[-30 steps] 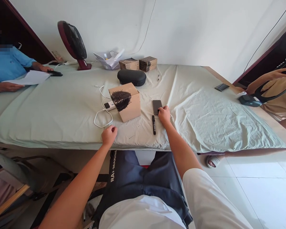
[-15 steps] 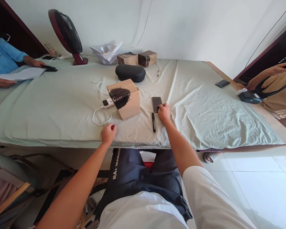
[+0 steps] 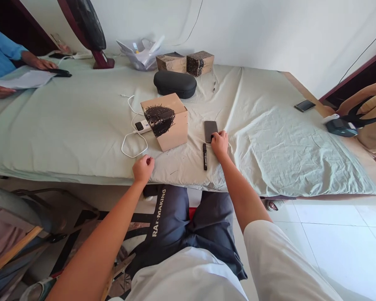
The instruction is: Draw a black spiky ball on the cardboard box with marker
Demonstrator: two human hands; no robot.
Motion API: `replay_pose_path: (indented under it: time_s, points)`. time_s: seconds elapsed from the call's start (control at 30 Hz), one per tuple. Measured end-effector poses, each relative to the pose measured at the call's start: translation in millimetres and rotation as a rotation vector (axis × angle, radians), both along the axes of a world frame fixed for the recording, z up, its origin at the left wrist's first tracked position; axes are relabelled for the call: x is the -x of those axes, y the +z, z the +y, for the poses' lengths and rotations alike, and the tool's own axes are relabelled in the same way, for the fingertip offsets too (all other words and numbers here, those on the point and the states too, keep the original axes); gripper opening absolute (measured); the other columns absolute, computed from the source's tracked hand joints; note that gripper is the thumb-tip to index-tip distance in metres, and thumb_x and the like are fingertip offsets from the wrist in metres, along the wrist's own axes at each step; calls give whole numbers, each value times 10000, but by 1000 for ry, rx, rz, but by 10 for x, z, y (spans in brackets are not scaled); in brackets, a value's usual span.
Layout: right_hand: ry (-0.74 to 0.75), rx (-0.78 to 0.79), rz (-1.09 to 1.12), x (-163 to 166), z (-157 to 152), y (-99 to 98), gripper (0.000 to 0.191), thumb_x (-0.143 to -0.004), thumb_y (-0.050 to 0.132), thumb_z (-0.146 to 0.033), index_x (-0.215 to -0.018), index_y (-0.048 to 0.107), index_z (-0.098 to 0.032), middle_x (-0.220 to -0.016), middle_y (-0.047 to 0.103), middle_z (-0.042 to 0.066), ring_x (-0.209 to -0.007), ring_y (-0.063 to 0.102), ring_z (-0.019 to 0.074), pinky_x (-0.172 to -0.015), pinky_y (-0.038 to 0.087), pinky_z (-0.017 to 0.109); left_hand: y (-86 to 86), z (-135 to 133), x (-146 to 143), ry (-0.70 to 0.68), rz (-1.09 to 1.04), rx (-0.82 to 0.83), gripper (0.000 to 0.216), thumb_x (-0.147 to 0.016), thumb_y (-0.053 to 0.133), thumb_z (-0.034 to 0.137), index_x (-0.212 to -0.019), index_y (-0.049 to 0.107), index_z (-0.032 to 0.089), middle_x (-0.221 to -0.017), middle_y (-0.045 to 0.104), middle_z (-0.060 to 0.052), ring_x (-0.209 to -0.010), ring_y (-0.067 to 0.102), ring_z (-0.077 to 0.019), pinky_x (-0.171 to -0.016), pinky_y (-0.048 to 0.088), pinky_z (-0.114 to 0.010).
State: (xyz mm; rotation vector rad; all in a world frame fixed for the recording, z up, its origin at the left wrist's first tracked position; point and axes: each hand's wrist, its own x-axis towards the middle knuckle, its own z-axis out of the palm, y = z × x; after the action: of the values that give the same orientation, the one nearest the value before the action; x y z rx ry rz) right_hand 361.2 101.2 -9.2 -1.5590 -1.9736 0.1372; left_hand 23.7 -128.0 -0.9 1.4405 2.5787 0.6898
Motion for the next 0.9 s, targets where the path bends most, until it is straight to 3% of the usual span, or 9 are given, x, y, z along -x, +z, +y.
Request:
replay_pose_path:
  time_s: [0.4,0.9]
  points:
    - [-26,-36,50,3,-4,2,317,-904,515,-166,-1022,807,-202,-1079,589,137,-1069,550,315,-1017,522,492,22,-4,-4,-27,8,-15,220,-978,565,239,-805,699,210,-810,735,-76,-730,591,-210,-683,279,-331]
    - [-18,-44,69,-14,-5,19,260,-906,527,-167,-967,775,-215,-1083,617,137,-1095,573,317,-1019,535,492,-7,5,6,-21,-15,-28,216,-991,566,254,-848,722,213,-833,747,-79,-760,615,-219,-693,301,-331]
